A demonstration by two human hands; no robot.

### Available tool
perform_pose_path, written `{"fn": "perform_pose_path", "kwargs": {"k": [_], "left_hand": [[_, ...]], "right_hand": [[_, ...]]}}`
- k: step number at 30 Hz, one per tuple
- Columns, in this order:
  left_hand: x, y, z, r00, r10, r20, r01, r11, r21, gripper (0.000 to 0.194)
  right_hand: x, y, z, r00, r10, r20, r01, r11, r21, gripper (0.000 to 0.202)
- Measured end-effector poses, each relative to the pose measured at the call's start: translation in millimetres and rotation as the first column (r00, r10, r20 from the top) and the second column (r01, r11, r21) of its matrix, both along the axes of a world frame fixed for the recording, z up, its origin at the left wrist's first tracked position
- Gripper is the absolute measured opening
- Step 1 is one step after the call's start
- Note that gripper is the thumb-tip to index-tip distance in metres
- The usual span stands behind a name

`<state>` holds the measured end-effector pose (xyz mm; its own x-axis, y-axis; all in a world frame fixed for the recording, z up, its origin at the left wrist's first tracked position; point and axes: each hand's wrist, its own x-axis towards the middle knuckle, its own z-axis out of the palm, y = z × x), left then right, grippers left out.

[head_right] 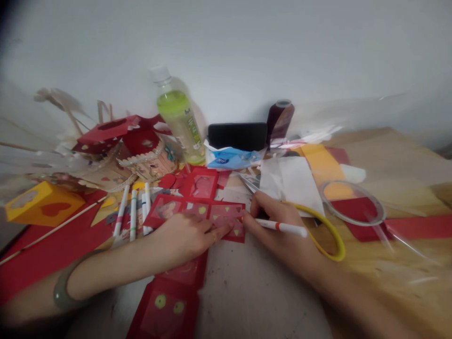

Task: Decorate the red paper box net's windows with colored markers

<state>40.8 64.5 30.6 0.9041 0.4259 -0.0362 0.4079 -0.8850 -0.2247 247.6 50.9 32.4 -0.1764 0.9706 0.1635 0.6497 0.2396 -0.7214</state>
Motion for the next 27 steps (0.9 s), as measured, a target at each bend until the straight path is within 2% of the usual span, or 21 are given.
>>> {"fn": "perform_pose_path", "kwargs": {"k": [16, 27], "left_hand": [[1.3, 0.5, 2.9, 0.998, 0.028, -0.061, -0.031, 0.998, -0.055, 0.045], [0.2, 1.0, 0.4, 0.999, 0.019, -0.046, -0.021, 0.999, -0.034, 0.048]], "right_hand": [[-0.2, 0.9, 1.3, 1.0, 0.012, 0.009, -0.012, 1.0, -0.002, 0.023], [0.9, -0.5, 0.1, 1.0, -0.005, -0.006, 0.005, 1.0, -0.014, 0.023]]}}
